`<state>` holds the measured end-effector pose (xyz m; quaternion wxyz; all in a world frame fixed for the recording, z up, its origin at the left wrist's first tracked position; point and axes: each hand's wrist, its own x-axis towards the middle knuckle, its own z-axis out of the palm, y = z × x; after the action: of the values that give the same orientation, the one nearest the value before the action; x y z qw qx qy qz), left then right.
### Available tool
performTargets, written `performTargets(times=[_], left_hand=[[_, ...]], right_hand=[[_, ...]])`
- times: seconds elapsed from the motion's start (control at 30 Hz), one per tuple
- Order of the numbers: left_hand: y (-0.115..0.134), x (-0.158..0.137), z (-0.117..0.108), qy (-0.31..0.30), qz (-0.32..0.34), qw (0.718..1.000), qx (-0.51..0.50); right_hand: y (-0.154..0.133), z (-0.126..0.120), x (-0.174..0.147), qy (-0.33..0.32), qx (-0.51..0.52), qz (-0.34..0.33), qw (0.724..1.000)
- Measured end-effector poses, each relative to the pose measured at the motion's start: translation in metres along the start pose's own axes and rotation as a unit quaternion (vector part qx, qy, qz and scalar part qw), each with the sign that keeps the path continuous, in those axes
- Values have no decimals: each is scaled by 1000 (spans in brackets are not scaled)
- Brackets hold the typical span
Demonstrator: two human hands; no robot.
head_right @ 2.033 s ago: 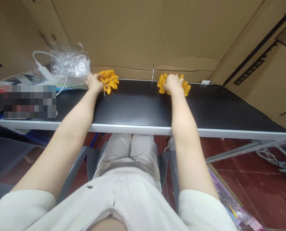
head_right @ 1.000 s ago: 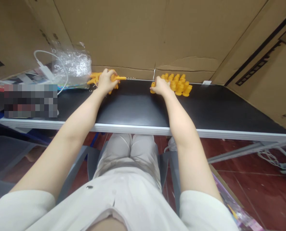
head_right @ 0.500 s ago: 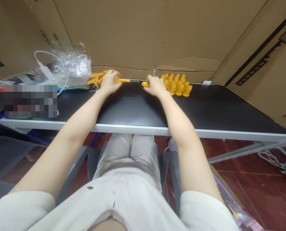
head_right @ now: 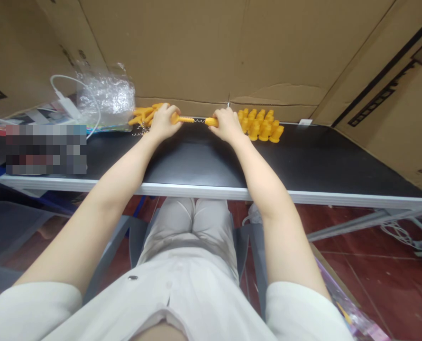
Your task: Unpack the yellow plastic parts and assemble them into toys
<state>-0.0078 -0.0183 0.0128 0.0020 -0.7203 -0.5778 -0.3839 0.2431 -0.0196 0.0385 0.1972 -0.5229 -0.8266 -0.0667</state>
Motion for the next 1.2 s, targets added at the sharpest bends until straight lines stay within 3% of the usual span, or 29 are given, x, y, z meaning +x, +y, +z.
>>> performTargets(times=[0.2,0.33,0.63,0.97,1.2], left_hand=[[3,-1,1,5,1,1000,-4],[8,-3,-2,-11,4,999,53],[8,-4,-1,-43,35,996,75],[20,-8,-7,-59,21,994,89],[12,-3,-1,-18,46,995,88]], right_hand=[[-6,-2,-1,3,-2,-18,1000],[-2,4,1,19,0,-38,999],[5,17,7,67,80,-132,986],[4,16,7,42,147,-114,982],[7,30,16,39,274,-53,959]])
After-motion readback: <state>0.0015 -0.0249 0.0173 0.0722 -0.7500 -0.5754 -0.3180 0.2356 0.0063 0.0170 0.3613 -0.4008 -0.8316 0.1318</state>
